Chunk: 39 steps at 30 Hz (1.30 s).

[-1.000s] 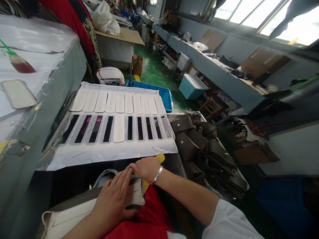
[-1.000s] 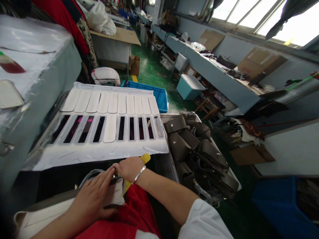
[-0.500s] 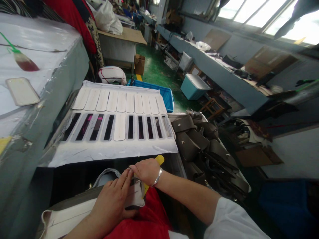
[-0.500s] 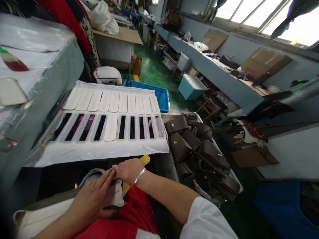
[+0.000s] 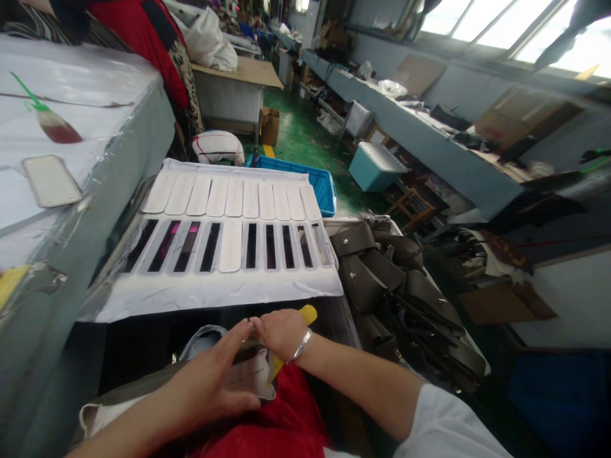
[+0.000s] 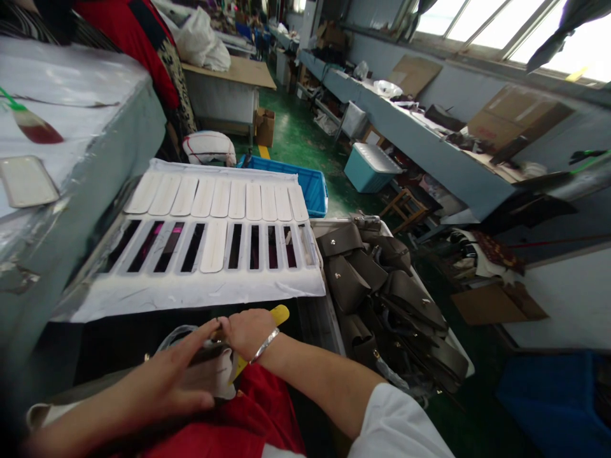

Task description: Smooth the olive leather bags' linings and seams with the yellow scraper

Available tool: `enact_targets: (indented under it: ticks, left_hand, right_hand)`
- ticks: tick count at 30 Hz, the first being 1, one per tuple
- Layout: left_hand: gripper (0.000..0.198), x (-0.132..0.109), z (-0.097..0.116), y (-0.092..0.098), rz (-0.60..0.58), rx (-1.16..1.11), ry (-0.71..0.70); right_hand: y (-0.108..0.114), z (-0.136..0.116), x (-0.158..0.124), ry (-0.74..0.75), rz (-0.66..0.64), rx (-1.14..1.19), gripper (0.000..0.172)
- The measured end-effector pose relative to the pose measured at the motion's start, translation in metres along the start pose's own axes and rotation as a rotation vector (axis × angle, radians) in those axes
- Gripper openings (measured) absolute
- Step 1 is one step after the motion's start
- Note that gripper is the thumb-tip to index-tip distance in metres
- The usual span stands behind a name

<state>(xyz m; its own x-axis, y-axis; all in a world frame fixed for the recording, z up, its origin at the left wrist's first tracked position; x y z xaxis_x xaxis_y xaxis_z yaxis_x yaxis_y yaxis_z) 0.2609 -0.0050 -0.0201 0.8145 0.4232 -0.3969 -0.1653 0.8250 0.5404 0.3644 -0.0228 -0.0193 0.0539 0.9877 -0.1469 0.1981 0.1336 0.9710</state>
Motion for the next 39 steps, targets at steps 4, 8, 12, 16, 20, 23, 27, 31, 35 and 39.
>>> enact_targets:
  ticks: [4, 8, 12, 16, 20, 23, 27, 31, 35, 39]
  left_hand:
    - [0.062, 0.024, -0.022, 0.014, -0.211, -0.691, 0.209]
    - [0.054, 0.048, -0.016, 0.003, -0.476, -0.581, 0.057]
    - [0.067, 0.059, -0.023, -0.012, -0.565, -0.276, -0.067]
    - [0.072, 0.057, -0.042, -0.015, -0.554, -0.218, 0.006]
    - [0.070, 0.051, -0.046, -0.014, -0.565, -0.276, 0.081]
    - [0.066, 0.049, -0.044, -0.015, -0.577, -0.282, 0.132]
    - [0.063, 0.049, -0.036, -0.017, -0.576, -0.287, 0.092]
    - [0.056, 0.045, -0.028, -0.018, -0.600, -0.312, 0.002]
    - [0.054, 0.042, -0.024, -0.021, -0.642, -0.364, -0.039]
    - [0.052, 0.041, -0.015, -0.022, -0.662, -0.370, -0.084]
  right_hand:
    - [0.000, 0.009, 0.002, -0.068, 0.060, 0.022, 0.047]
    - [0.002, 0.013, 0.002, -0.052, 0.107, 0.050, 0.038]
    - [0.002, 0.015, 0.006, -0.031, 0.101, 0.049, 0.032]
    - [0.000, 0.004, 0.016, 0.102, 0.042, 0.006, 0.031]
    - [-0.006, -0.008, 0.022, 0.227, -0.053, -0.008, 0.031]
    - [-0.012, -0.010, 0.024, 0.220, -0.114, 0.002, 0.028]
    - [-0.014, -0.011, 0.024, 0.202, -0.149, 0.007, 0.033]
    - [-0.015, -0.014, 0.021, 0.202, -0.170, 0.016, 0.037]
    - [-0.015, -0.013, 0.014, 0.157, -0.168, 0.026, 0.037]
    - [-0.016, -0.011, 0.007, 0.116, -0.170, 0.023, 0.035]
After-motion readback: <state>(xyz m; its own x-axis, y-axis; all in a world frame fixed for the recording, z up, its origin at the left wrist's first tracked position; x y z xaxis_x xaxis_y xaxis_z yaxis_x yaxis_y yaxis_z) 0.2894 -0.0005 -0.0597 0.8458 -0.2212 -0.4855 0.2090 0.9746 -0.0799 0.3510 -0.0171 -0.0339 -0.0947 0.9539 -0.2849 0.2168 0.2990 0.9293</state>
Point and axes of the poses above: each hand's wrist, its own x-axis towards the middle knuckle, its own y-axis out of the back of the hand, z = x × y, the point moved 8 cm from there along x, towards the middle knuckle, and after that the axes turned 3 degrees about z, right-handed, at the moved point
